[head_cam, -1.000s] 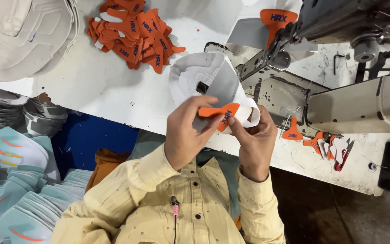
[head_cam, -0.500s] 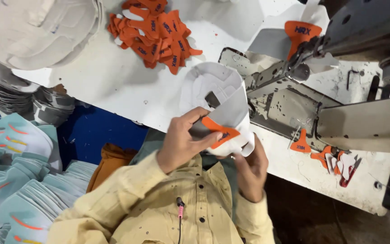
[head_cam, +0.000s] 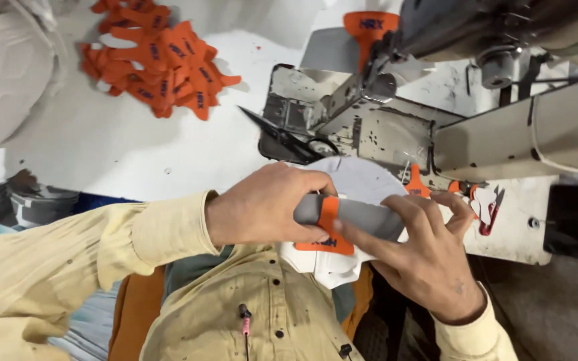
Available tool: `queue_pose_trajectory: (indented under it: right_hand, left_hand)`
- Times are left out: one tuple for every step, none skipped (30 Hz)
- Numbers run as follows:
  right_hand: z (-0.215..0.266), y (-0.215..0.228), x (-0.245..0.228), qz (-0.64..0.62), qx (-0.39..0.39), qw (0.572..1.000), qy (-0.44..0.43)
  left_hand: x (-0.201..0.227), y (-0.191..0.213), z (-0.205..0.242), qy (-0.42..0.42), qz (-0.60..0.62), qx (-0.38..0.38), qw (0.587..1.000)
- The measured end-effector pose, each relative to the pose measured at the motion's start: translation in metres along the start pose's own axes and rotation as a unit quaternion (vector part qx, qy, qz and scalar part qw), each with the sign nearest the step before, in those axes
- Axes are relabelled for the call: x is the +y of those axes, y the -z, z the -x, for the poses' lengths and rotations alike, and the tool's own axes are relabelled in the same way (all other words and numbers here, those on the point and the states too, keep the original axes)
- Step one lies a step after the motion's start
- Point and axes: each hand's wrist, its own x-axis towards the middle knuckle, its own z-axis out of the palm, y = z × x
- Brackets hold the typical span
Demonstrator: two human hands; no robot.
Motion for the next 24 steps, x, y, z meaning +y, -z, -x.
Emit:
queue_pose_trajectory:
  right_hand:
    - [-0.002, 0.002, 0.001, 0.024, -0.03, 0.999, -0.013]
    - [-0.005, 0.005, 0.002, 0.048, -0.061, 0.997, -0.027]
    - [-0.008, 0.006, 0.006, 0.051, -0.058, 0.997, -0.029]
    - [-0.012, 0.007, 0.01, 0.058, -0.068, 0.995, -0.046]
    - [-0.017, 0.007, 0.015, 0.064, -0.077, 0.993, -0.058]
    - [-0.025, 0.002, 0.029, 0.066, -0.071, 0.994, -0.057]
    - [-0.03, -0.004, 0.04, 0.062, -0.089, 0.992, -0.068]
    - [-0.035, -0.01, 0.051, 0.057, -0.107, 0.989, -0.079]
    - [-0.044, -0.01, 0.06, 0.057, -0.105, 0.99, -0.076]
    - [-0.053, -0.011, 0.069, 0.048, -0.115, 0.989, -0.085]
    - [-0.062, -0.011, 0.078, 0.038, -0.125, 0.987, -0.094]
    - [-0.065, -0.014, 0.084, 0.037, -0.124, 0.987, -0.092]
    - [-0.066, -0.017, 0.09, 0.034, -0.13, 0.986, -0.098]
    - [-0.067, -0.019, 0.095, 0.031, -0.135, 0.985, -0.104]
    - [-0.074, -0.017, 0.095, 0.031, -0.134, 0.985, -0.104]
    - [-0.081, -0.014, 0.095, 0.027, -0.154, 0.981, -0.117]
    - [-0.086, -0.011, 0.093, 0.024, -0.175, 0.975, -0.133]
    - [-0.088, -0.012, 0.097, 0.023, -0.175, 0.975, -0.135]
    - [-0.09, -0.013, 0.101, 0.0, -0.177, 0.974, -0.144]
    - [-0.091, -0.013, 0.103, -0.024, -0.179, 0.972, -0.152]
    - [-0.091, -0.015, 0.105, -0.024, -0.178, 0.972, -0.152]
    - [-0.09, -0.016, 0.106, -0.036, -0.159, 0.977, -0.139]
    - [-0.09, -0.017, 0.108, -0.048, -0.137, 0.981, -0.125]
    - [-0.09, -0.017, 0.107, -0.047, -0.135, 0.982, -0.125]
  left_hand:
    - [0.001, 0.001, -0.008, 0.03, -0.013, -0.021, 0.999]
    - [0.003, 0.003, -0.015, 0.059, -0.026, -0.042, 0.997]
    - [0.009, 0.007, -0.022, 0.055, -0.029, -0.043, 0.997]
    - [0.015, 0.012, -0.028, 0.074, -0.067, -0.043, 0.994]
    - [0.021, 0.018, -0.034, 0.095, -0.108, -0.038, 0.989]
    - [0.012, 0.022, -0.047, 0.092, -0.113, -0.035, 0.989]
    - [0.004, 0.024, -0.057, 0.085, -0.127, -0.02, 0.988]
    - [-0.005, 0.025, -0.066, 0.077, -0.142, -0.005, 0.987]
    - [-0.018, 0.028, -0.075, 0.078, -0.144, -0.002, 0.986]
    - [-0.031, 0.032, -0.084, 0.023, -0.147, 0.044, 0.988]
    - [-0.043, 0.035, -0.093, -0.033, -0.148, 0.089, 0.984]
    - [-0.046, 0.04, -0.1, -0.032, -0.15, 0.09, 0.984]
    - [-0.048, 0.043, -0.107, -0.01, -0.14, 0.067, 0.988]
    - [-0.05, 0.046, -0.113, 0.012, -0.13, 0.044, 0.99]
    - [-0.053, 0.048, -0.119, 0.011, -0.131, 0.044, 0.99]
    - [-0.056, 0.049, -0.123, 0.031, -0.123, 0.029, 0.992]
    - [-0.059, 0.05, -0.128, 0.05, -0.114, 0.012, 0.992]
    - [-0.063, 0.053, -0.131, 0.05, -0.114, 0.01, 0.992]
    - [-0.066, 0.056, -0.134, 0.026, -0.112, 0.017, 0.993]
    - [-0.069, 0.058, -0.135, 0.003, -0.11, 0.025, 0.994]
    - [-0.068, 0.059, -0.137, 0.003, -0.111, 0.025, 0.994]
    - [-0.067, 0.06, -0.138, 0.023, -0.116, 0.02, 0.993]
    - [-0.065, 0.063, -0.14, 0.042, -0.122, 0.015, 0.992]
    - [-0.064, 0.064, -0.14, 0.041, -0.124, 0.015, 0.991]
